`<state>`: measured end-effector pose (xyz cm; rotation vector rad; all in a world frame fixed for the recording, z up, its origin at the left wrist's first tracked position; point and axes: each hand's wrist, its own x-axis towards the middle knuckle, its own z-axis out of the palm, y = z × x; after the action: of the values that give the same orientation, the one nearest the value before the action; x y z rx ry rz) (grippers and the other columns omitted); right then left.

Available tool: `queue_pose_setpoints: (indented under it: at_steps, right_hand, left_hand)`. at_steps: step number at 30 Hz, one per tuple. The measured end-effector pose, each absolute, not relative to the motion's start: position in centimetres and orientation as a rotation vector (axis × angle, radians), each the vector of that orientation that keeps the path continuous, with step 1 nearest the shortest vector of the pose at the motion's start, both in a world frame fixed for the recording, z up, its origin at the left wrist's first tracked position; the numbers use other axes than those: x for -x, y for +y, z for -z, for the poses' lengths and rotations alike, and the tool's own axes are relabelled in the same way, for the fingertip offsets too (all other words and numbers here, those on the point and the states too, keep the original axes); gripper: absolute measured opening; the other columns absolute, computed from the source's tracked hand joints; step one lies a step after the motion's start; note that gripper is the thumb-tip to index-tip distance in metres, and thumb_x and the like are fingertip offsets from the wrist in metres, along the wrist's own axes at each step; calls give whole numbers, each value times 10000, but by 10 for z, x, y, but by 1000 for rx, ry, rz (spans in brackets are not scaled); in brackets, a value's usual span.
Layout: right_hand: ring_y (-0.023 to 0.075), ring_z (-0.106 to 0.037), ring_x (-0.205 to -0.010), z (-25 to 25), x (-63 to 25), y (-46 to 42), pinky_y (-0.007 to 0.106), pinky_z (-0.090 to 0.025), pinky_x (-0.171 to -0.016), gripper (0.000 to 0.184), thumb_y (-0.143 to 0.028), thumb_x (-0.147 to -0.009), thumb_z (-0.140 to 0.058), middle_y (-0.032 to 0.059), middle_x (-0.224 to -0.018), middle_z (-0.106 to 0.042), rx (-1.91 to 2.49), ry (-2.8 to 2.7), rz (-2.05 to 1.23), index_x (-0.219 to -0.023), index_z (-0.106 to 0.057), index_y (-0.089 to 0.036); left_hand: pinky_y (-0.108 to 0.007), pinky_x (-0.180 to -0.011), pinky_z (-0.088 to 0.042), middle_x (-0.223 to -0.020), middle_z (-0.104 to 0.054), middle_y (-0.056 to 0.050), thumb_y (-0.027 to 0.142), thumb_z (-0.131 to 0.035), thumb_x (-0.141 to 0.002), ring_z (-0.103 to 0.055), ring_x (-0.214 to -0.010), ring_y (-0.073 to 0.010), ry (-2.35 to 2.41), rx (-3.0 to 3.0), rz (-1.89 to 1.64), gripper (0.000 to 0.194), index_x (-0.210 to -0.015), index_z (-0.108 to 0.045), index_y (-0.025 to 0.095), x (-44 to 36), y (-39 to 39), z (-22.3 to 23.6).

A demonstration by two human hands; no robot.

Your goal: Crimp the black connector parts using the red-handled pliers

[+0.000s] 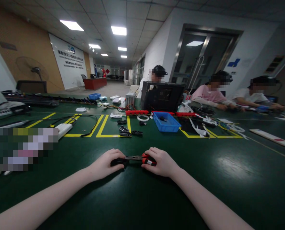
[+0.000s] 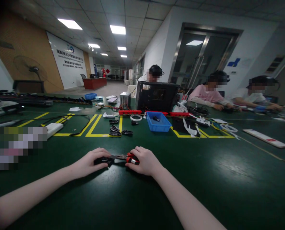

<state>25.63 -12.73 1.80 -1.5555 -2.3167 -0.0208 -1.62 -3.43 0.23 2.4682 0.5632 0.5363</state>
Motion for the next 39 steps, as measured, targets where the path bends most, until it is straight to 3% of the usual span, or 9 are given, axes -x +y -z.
queue_pose_setpoints:
  at_steps: [17, 29, 39]
  right_hand:
    - [202, -636, -866, -19, -261, -122, 332, -512, -724, 304, -440, -827, -652, 56, -976, -662, 1577, -2267, -137, -1035, -636, -218]
    - [208, -624, -877, -21, -256, -124, 344, -479, -722, 365, -454, -782, -706, 54, -998, -678, 1572, -2276, 204, -1053, -638, -219]
    - [231, -619, -951, -19, -253, -125, 450, -365, -986, 372, -434, -783, -719, 63, -1024, -700, 1466, -2238, 405, -1063, -643, -201]
  left_hand:
    - [-365, -984, -469, -1172, -614, -59, 221, -612, -911, -563, -1102, -199, 509, -2451, -572, 258, -1168, -614, 211, 16, -28, 3]
    - [-369, -953, -469, -1115, -631, -58, 252, -588, -932, -580, -1055, -199, 526, -2447, -564, 194, -1113, -629, 195, 15, -29, -1]
    - [-353, -939, -472, -1121, -641, -53, 268, -617, -917, -596, -1047, -192, 508, -2411, -590, 208, -1112, -646, 205, 17, -25, 3]
